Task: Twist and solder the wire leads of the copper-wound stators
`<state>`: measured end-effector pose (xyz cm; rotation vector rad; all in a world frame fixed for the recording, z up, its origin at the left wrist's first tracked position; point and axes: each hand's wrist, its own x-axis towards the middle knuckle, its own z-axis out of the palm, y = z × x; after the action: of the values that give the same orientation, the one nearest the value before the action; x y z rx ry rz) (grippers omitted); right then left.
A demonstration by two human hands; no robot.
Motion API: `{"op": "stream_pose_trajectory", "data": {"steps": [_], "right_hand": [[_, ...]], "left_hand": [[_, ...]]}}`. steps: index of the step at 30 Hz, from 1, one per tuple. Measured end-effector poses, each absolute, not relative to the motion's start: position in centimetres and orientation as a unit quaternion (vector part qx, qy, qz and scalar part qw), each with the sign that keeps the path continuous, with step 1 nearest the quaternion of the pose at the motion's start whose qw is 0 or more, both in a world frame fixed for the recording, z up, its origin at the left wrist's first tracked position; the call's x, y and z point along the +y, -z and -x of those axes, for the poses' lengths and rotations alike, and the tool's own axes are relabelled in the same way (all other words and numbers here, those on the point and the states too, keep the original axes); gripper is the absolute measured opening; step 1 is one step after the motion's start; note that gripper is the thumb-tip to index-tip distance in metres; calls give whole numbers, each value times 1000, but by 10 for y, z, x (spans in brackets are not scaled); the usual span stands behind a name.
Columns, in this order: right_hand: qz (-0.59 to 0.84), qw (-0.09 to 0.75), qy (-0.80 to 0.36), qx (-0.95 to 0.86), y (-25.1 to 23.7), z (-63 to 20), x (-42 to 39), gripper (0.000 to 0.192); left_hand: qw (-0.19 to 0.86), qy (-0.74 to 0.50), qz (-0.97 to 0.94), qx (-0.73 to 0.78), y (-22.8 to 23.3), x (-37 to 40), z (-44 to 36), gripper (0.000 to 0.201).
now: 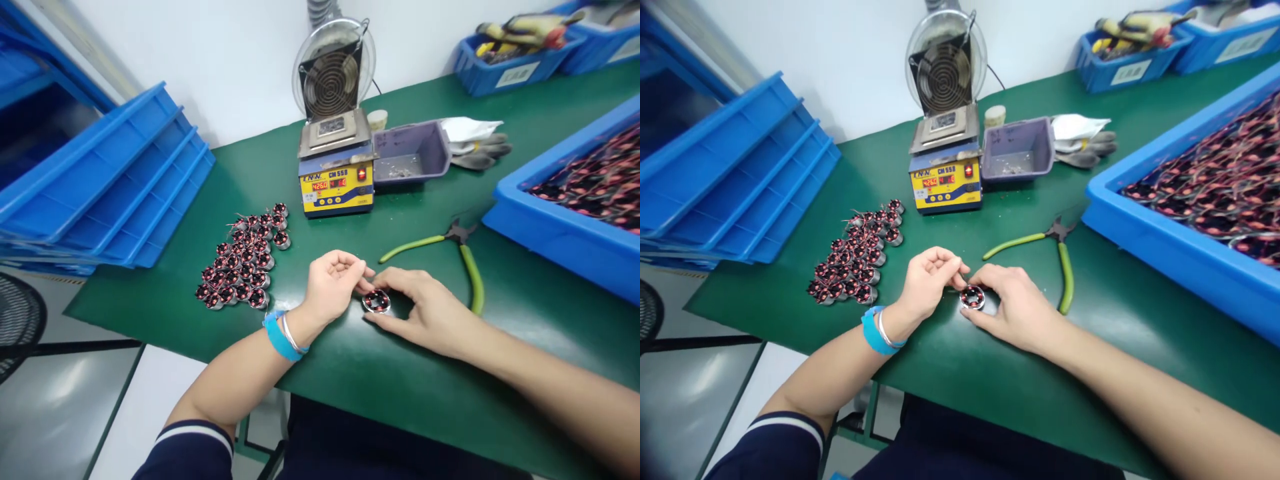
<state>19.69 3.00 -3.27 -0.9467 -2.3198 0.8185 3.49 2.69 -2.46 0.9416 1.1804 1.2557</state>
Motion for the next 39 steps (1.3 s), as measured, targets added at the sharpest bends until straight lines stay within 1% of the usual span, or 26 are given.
{"op": "stream_pose_trajectory", "data": {"steps": [2,4,6,9,10,12,15,18,21,25,27,29,31,34,36,39], "right_hand": [[335,253,-310,-853,33,-196,30,18],[328,261,-321,-849,31,-198,31,19],[328,268,-350,-835,28,-201,32,20],[336,266,-403,-809,25,-201,31,21],[338,262,-412,-805,24,-201,30,21],[330,258,-417,-806,23,-199,28,19],[309,256,-429,-809,21,-198,25,18],[313,246,-458,-795,17,-197,23,21],[340,262,-487,-760,12,-197,26,30],[394,301,-486,-720,-3,-197,50,42],[426,319,-467,-706,-18,-196,74,48],[457,339,-437,-696,-37,-192,104,51],[482,351,-397,-698,-60,-184,137,49],[532,337,-304,-715,-93,-161,185,39],[575,332,-233,-710,-108,-140,214,39],[602,345,-178,-697,-115,-112,253,45]], "left_hand": [[508,-609,-355,495,21,32,-28,34],[486,-649,-318,492,17,38,-19,35],[524,-606,-332,499,15,41,-13,38],[620,-455,-422,480,17,37,-15,44],[638,-422,-447,464,18,34,-17,45],[639,-417,-474,440,18,30,-23,45],[564,-510,-462,456,15,30,-24,44],[489,-597,-404,491,13,38,-16,40],[456,-613,-383,518,18,45,-11,34],[420,-550,-472,546,30,45,-13,26],[364,-501,-542,568,32,43,-13,23],[278,-445,-615,589,30,41,-9,23],[187,-384,-669,608,23,39,-4,28],[81,-296,-696,649,11,37,4,37],[36,-246,-698,672,5,36,7,43],[2,-185,-705,685,2,36,10,55]]}}
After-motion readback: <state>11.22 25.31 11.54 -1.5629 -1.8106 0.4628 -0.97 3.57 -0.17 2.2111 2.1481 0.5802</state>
